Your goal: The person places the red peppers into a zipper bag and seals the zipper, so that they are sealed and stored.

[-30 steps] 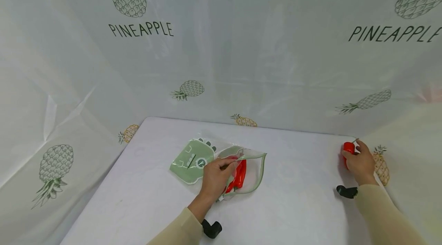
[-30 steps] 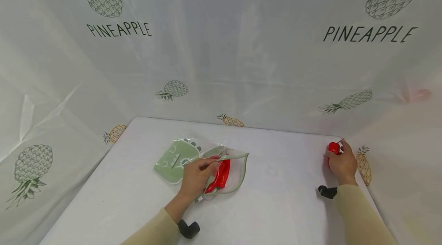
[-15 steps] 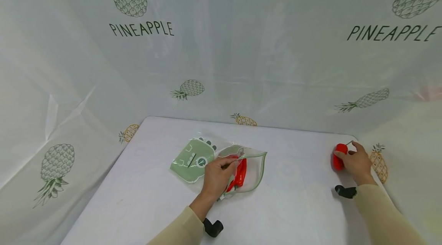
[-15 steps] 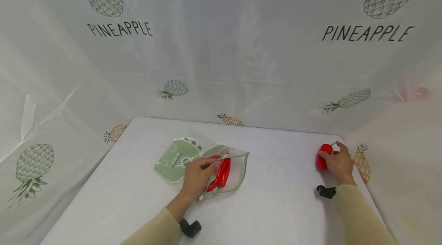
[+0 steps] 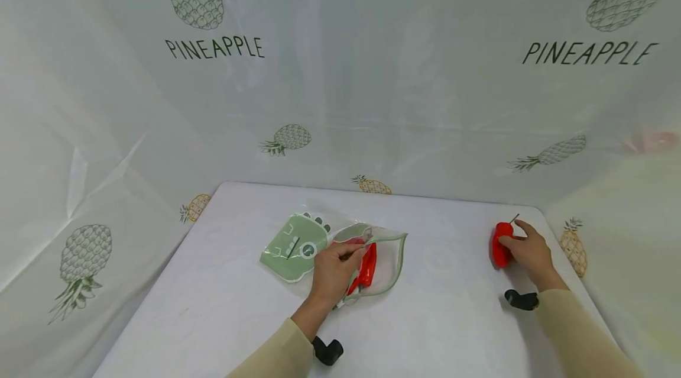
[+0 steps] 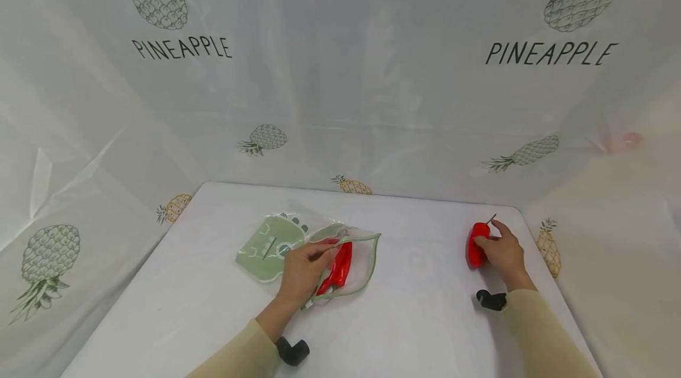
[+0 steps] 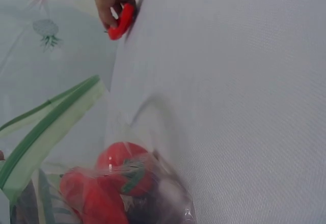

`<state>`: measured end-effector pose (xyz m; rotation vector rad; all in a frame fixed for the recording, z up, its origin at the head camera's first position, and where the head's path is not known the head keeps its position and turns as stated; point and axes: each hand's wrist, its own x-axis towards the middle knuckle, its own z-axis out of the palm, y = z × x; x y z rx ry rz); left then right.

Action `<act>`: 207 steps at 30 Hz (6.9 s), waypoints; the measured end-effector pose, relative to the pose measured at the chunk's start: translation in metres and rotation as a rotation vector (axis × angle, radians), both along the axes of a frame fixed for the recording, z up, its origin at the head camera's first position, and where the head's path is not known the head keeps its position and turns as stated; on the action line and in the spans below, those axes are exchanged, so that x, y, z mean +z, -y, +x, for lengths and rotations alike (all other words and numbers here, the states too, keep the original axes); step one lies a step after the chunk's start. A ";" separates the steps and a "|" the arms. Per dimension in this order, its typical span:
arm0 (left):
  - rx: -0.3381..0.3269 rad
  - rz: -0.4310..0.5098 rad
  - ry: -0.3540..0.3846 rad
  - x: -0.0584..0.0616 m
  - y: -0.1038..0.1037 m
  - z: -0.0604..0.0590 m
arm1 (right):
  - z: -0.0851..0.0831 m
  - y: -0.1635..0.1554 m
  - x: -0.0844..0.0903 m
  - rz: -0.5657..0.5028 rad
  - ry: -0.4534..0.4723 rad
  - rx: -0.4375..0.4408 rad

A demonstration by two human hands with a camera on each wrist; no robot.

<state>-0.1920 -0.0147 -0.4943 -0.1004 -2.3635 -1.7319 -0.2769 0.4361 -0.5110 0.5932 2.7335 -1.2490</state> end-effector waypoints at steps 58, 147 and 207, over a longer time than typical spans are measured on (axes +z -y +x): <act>0.007 0.014 -0.024 0.011 -0.002 0.005 | 0.094 0.148 0.026 -0.311 -0.255 0.199; -0.034 0.041 -0.053 0.015 -0.004 0.011 | 0.087 0.293 0.011 -0.343 -0.263 0.223; -0.013 0.043 -0.008 0.021 0.007 0.009 | 0.061 0.228 0.044 -0.627 -0.090 0.137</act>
